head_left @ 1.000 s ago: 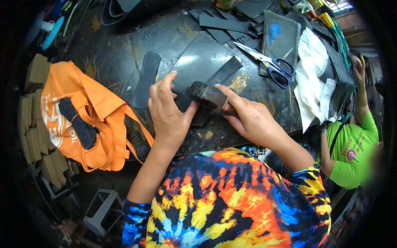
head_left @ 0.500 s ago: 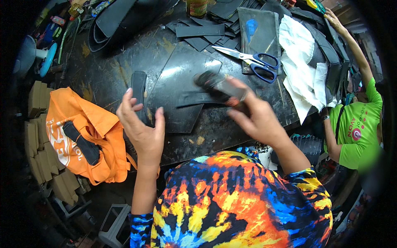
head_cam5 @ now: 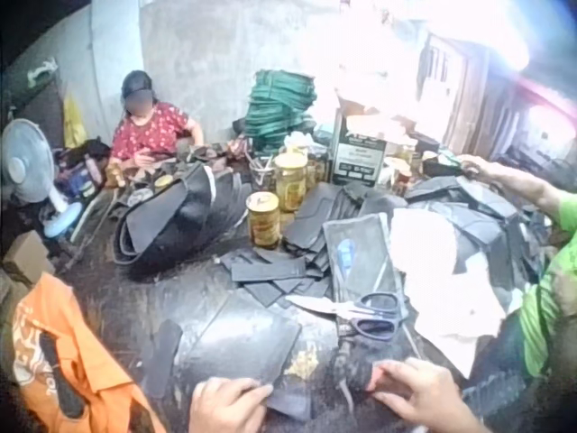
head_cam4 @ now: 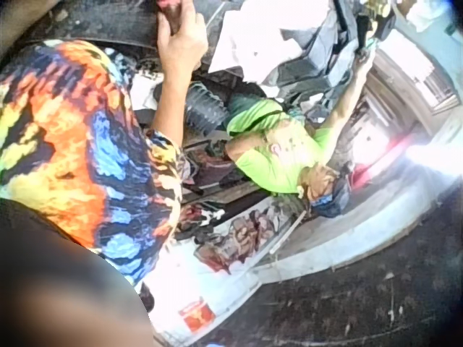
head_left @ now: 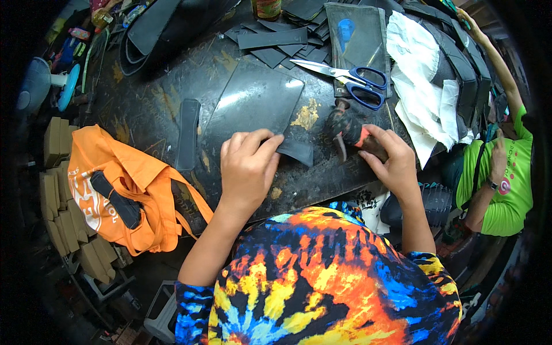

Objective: The person uses a hammer to repeatedly strike and shape small black leather pieces on a workbench. They handle the pieces one at a time, occasionally inspecting edges and repositioning them. A jar of yellow paste is opened and set aside, but its use is not shown.

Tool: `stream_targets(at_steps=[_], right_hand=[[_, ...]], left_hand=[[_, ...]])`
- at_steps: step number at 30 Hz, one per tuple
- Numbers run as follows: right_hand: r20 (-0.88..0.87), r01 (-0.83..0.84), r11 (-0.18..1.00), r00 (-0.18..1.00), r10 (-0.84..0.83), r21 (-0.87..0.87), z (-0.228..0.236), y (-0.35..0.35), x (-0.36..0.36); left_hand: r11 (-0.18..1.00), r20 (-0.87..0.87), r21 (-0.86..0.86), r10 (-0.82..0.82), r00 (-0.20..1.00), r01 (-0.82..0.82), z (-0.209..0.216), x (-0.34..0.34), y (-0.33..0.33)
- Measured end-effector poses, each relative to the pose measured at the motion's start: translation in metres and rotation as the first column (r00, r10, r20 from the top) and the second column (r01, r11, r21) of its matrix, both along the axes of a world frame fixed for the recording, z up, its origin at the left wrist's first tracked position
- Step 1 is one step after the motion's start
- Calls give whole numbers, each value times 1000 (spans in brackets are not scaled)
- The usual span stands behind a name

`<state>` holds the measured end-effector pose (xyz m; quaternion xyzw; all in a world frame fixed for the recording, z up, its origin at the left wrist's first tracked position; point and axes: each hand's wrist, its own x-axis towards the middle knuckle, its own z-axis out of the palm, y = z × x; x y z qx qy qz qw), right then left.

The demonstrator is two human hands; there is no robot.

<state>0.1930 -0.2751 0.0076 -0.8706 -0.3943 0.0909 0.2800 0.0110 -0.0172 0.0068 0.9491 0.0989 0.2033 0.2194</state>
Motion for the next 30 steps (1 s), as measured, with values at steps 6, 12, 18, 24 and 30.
stream_targets(at_steps=[6,12,18,24,30], right_hand=[[-61,-125,978,989,137,165,19,20,6],[-732,219,859,641,232,464,22,66,10],[-742,341,796,643,190,499,9,83,19],[-753,368,771,624,209,519,1,79,17],[-635,249,823,754,166,511,2,78,16]], left_hand=[[421,-98,-903,2,995,-90,22,10,15],[204,-71,-979,-216,974,-26,18,32,-5],[292,17,-956,53,998,0,19,6,28],[352,56,-936,186,981,-13,15,4,34],[440,122,-898,259,958,-5,6,0,37]])
